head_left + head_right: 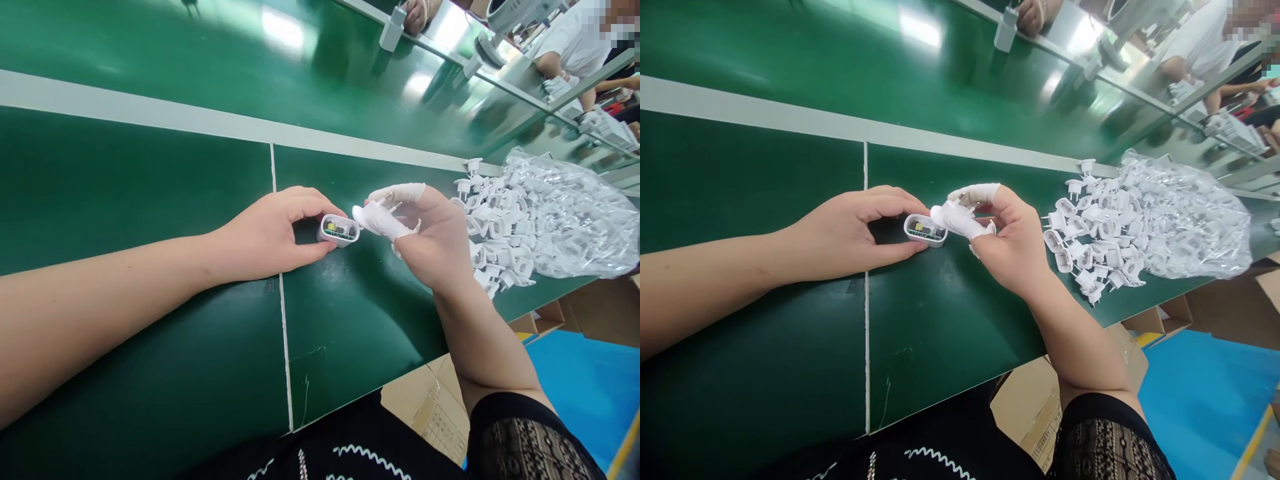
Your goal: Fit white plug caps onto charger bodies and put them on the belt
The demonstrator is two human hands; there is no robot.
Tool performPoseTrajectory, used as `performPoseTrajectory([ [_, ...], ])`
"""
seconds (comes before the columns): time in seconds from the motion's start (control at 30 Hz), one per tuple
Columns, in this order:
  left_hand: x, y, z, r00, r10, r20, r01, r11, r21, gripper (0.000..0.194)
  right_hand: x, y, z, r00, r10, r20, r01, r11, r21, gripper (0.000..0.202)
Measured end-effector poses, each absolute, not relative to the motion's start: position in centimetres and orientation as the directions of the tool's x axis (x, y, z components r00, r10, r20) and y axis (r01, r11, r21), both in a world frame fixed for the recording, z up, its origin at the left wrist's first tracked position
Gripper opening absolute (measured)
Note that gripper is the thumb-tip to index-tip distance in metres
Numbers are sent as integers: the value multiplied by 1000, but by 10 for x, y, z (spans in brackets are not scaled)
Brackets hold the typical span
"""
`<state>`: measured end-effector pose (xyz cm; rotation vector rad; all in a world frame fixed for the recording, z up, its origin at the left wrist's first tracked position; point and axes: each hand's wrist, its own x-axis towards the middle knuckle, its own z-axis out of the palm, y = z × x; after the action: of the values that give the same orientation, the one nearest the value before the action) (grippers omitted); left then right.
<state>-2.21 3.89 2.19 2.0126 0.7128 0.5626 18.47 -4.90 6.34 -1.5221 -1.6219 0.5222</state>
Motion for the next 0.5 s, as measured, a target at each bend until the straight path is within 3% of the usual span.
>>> performPoseTrajectory([
  [0.17, -22, 40, 23, 738, 669, 95, 285, -435, 854, 32, 174, -47, 57, 4, 913, 408, 700, 289, -653, 13],
  [0.5, -20, 41, 25, 729, 682, 55, 301, -393, 869, 32, 167, -46, 52, -153, 891, 428, 843, 344, -413, 19],
])
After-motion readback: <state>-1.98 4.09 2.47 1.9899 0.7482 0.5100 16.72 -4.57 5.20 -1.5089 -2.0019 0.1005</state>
